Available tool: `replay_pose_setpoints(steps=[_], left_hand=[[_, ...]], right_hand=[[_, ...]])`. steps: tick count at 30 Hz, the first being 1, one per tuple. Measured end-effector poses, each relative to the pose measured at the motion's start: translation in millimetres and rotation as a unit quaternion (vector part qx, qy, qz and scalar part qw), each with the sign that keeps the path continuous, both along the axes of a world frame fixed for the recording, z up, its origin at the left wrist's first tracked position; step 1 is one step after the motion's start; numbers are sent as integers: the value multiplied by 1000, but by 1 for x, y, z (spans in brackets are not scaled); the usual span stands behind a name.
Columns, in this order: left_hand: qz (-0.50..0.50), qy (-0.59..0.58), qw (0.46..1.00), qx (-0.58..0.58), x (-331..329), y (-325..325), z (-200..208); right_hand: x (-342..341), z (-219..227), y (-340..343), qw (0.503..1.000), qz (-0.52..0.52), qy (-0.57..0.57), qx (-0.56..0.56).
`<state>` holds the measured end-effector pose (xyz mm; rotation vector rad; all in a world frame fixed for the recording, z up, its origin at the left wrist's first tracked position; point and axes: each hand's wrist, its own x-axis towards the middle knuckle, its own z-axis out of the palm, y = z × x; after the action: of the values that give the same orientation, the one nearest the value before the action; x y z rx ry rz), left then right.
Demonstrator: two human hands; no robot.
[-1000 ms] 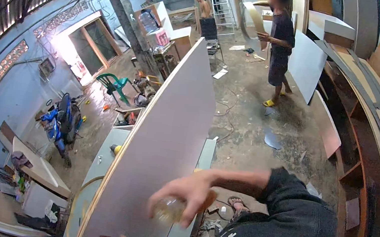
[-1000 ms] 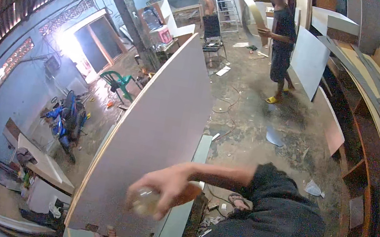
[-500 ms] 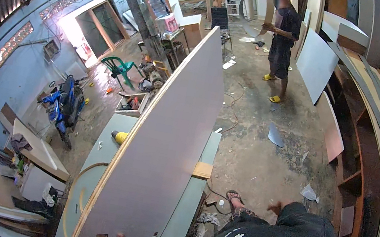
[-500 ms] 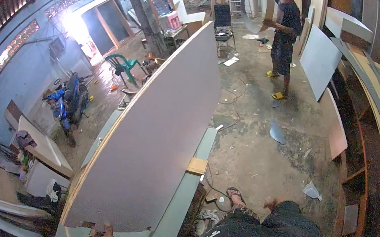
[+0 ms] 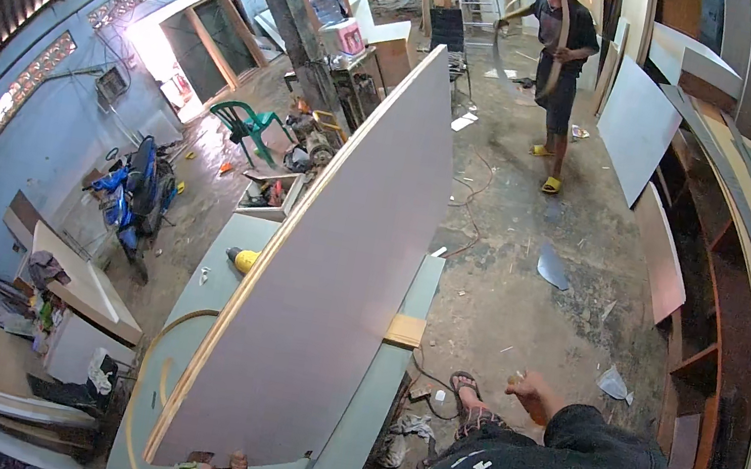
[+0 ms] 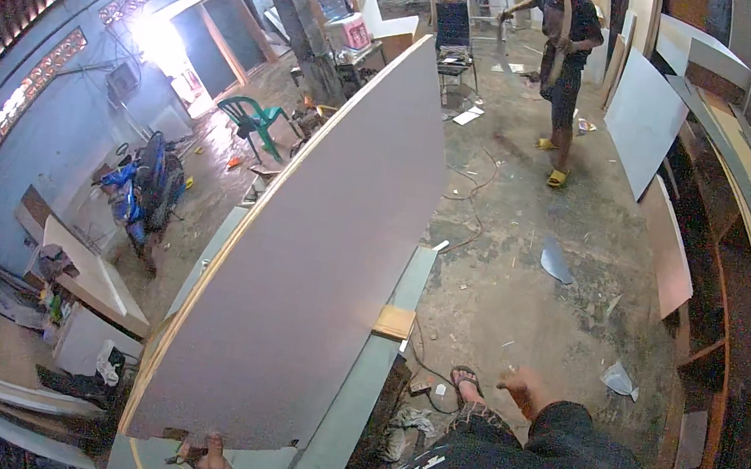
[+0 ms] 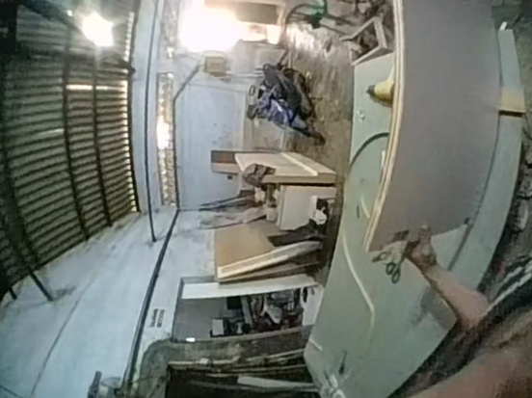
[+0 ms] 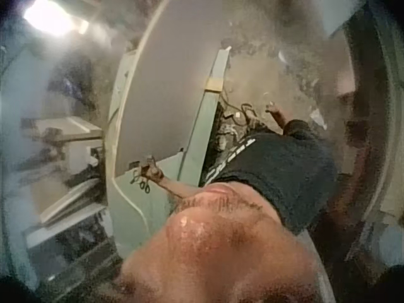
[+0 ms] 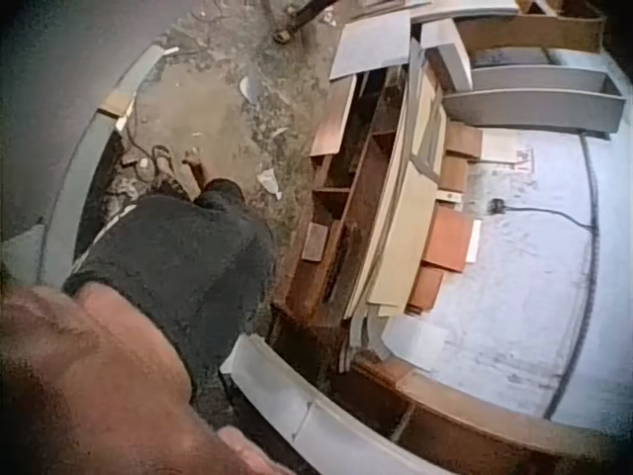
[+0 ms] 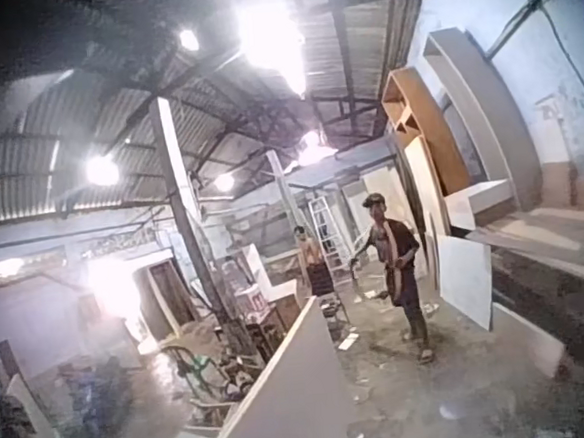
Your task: The person applies adhesive from a bottle to the edge of a wooden board, cuts a length of edging tape with scissors, and then presses the tape onto the glued edge by hand.
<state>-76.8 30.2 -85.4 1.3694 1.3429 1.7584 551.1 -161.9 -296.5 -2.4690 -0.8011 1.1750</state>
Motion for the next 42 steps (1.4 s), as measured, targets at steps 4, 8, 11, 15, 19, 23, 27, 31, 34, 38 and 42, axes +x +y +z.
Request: replay_pose_setpoints(steps=[4, 8, 11, 15, 19, 23, 27, 31, 34, 38, 42], left_hand=[[-17, 47, 999, 19, 23, -13, 26], [39, 122, 991, -26, 32, -22, 38], [13, 148, 989, 16, 29, -18, 36], [-5, 123, 992, 7, 27, -12, 34], [3, 61, 998, -9, 33, -12, 37], [26, 105, 993, 45, 35, -13, 37], [12, 159, 987, 12, 28, -12, 38], [-2, 128, 991, 47, 27, -14, 37], [23, 128, 990, 61, 24, -14, 27], [0, 81, 996, 39, 3, -2, 4], [-22, 37, 997, 59, -9, 6, -8]], right_hand=[[3, 18, 28, 999, 35, -25, 17], [1, 2, 40, 998, 51, -13, 36], [-7, -2, 38, 996, 77, -31, 45], [-21, 8, 20, 997, -16, 73, 17], [-27, 6, -2, 990, -49, 102, 80], [-21, -24, -27, 990, -62, 63, 108], [-18, -49, -53, 993, -48, 18, 106], [-23, -39, -59, 985, -98, 86, 112], [-26, -15, -48, 998, -66, 19, -5], [-27, 2, -29, 999, -33, 26, 9], [-22, -13, -9, 999, -4, -18, -26]])
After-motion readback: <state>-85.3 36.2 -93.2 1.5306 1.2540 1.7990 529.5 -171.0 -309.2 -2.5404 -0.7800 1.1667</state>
